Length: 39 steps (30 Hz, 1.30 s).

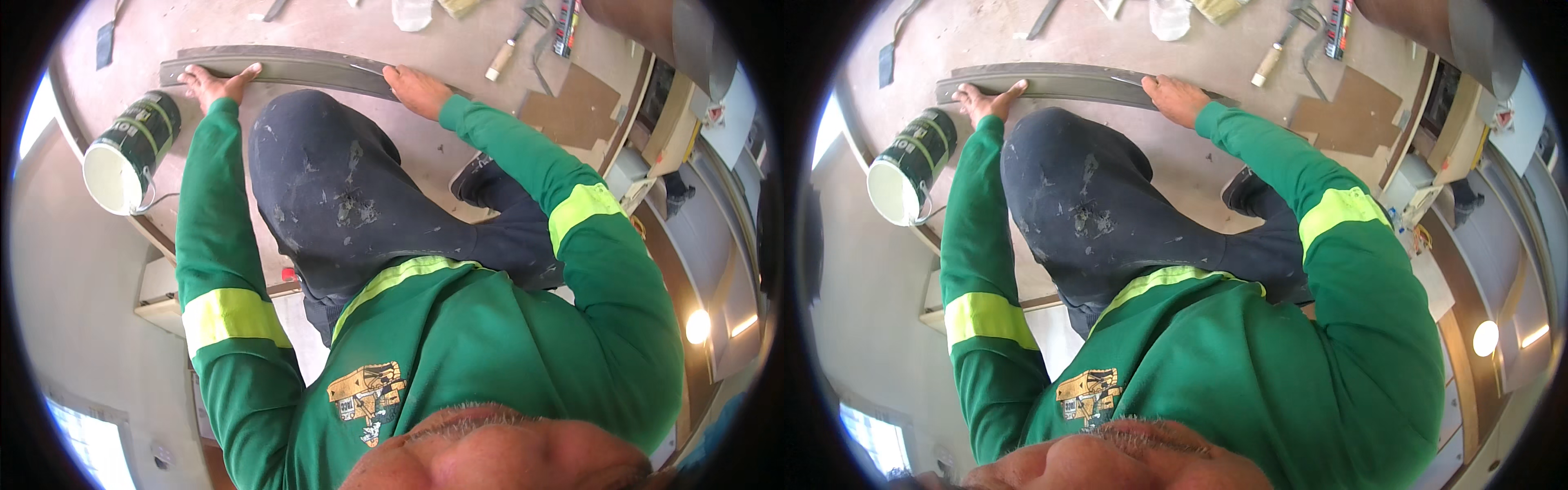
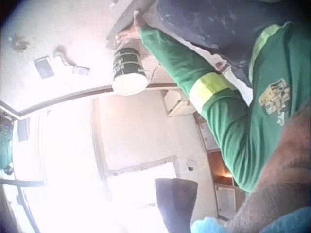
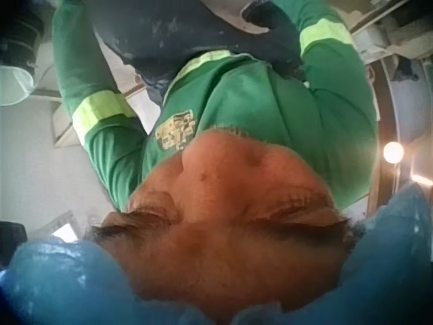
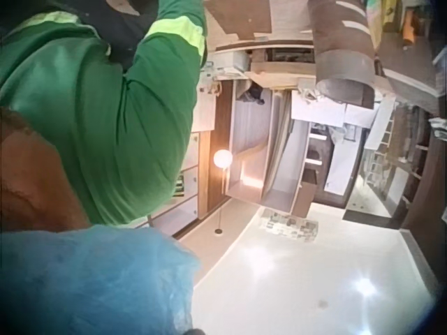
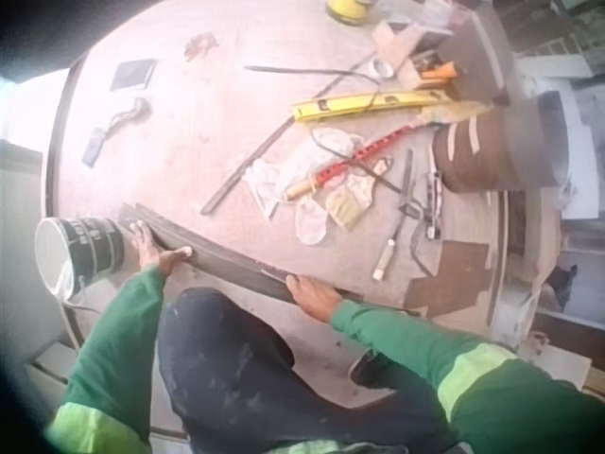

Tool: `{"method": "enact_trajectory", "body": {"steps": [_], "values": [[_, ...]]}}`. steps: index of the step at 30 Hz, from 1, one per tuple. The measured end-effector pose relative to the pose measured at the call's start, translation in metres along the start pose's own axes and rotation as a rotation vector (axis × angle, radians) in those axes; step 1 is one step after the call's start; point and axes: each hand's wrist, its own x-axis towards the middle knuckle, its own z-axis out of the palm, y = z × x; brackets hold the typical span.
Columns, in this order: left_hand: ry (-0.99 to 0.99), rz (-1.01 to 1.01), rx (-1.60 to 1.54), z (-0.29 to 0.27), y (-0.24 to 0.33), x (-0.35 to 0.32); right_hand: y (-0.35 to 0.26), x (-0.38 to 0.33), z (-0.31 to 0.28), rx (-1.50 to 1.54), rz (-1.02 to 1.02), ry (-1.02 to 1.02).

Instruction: The person picks up a long wooden trim piece and places it into a wall-mounted shelving unit. They then sit on the floor and use a utility knife to cut and shape the trim piece, aligning it with other pieces on the floor.

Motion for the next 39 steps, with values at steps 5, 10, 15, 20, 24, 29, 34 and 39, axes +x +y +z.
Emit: {"method": "enact_trajectory", "body": {"steps": [5, 10, 15, 20, 24, 29, 34, 39], "values": [[-0.006, 0.009, 0.049, 0.008, -0.01, 0.013, 0.032, -0.033, 0.023, 0.055, 0.113, -0.032], [-0.003, 0.01, 0.096, 0.011, -0.016, 0.018, 0.072, -0.088, 0.027, -0.004, 0.13, -0.121], [0.008, -0.001, 0.097, 0.017, -0.018, 0.023, 0.084, -0.112, 0.023, 0.038, 0.173, -0.113], [-0.004, -0.005, 0.093, 0.014, -0.014, 0.022, 0.11, -0.151, 0.018, 0.006, 0.283, -0.202], [0.043, 0.019, 0.098, 0.018, -0.023, 0.024, 0.122, -0.171, 0.016, -0.111, 0.274, -0.197], [0.025, 0.015, 0.087, 0.02, -0.021, 0.024, 0.14, -0.184, 0.025, -0.119, 0.193, -0.148], [0.019, 0.028, 0.107, 0.014, -0.013, 0.021, 0.153, -0.205, 0.037, -0.138, 0.302, -0.198], [0.054, 0.055, -0.025, 0.017, -0.018, 0.013, 0.186, -0.213, 0.066, -0.007, 0.408, -0.214]]}}
